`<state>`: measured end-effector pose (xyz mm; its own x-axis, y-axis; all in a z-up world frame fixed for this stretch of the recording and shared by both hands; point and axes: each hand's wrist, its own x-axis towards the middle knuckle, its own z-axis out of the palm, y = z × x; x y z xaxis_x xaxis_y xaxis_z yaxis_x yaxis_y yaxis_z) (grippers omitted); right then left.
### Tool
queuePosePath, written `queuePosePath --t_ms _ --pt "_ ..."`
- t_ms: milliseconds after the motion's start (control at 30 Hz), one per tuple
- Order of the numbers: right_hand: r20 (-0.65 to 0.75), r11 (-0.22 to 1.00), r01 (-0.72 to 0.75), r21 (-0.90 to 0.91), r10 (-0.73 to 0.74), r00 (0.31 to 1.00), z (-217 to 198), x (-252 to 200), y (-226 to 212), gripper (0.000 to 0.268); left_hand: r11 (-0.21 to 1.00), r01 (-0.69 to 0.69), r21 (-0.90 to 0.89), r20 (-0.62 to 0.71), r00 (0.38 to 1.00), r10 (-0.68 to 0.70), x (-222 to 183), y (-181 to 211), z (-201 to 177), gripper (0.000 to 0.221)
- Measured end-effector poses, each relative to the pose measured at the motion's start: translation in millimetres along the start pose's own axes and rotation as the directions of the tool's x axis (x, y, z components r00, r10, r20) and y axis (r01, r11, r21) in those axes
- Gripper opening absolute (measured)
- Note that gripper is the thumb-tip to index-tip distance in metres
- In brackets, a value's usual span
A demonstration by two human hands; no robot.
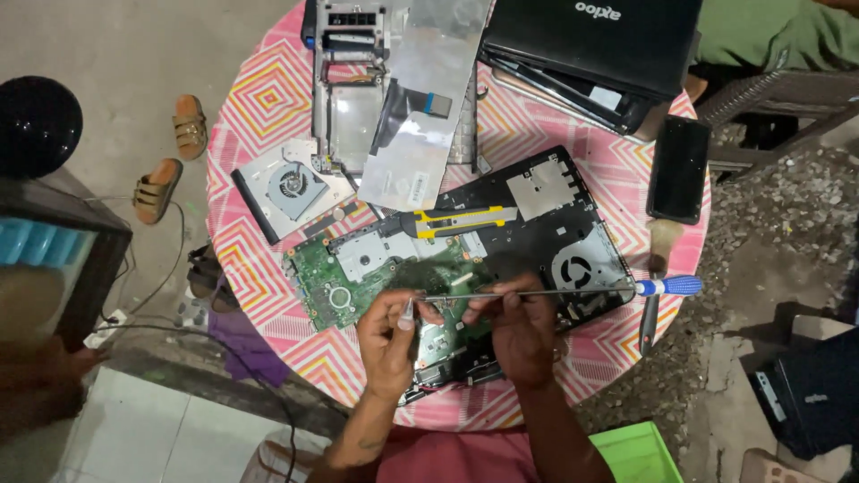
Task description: Disassembling a laptop by removing screws from the motherboard and internal components using a screwdriver.
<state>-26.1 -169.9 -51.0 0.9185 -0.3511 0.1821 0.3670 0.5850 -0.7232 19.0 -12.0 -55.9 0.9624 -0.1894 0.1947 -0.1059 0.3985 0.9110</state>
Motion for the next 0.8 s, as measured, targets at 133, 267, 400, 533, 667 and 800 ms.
queuePosePath --t_ms 133,267,400,533,667,800 --pt "-0.037 0.999 0.024 -0.043 -0.026 0.999 -4.3 -5.6 5.7 0.014 0.989 -0.001 -0.148 -0.041 0.999 -0.006 -3.1 -8.3 9.7 0.037" --pt "-0.063 0.995 0.047 -0.09 -0.053 0.997 -8.0 -5.4 9.7 0.015 1.0 0.011 -0.029 -0.034 0.999 -0.012 2.7 -6.8 12.8 0.026" --pt "-0.066 0.987 0.087 -0.132 -0.096 0.993 -11.2 -7.5 11.5 0.016 0.993 0.003 0.12 -0.059 0.998 0.004 3.0 -6.4 14.6 0.022" --pt "-0.068 0.975 0.134 -0.18 -0.148 0.987 -7.2 -7.4 14.3 0.015 0.984 0.077 0.158 -0.137 0.989 -0.055 -0.4 -14.7 14.4 0.021" --pt "0.097 0.832 0.331 -0.444 -0.323 0.941 0.4 -12.8 12.1 0.013 0.989 0.007 0.146 -0.187 0.982 0.021 2.1 -9.7 22.2 0.014" --pt "0.339 0.596 0.499 -0.63 -0.367 0.866 4.8 -14.5 4.9 0.015 0.988 0.0 0.156 -0.183 0.983 0.029 8.9 -7.0 19.2 0.013"
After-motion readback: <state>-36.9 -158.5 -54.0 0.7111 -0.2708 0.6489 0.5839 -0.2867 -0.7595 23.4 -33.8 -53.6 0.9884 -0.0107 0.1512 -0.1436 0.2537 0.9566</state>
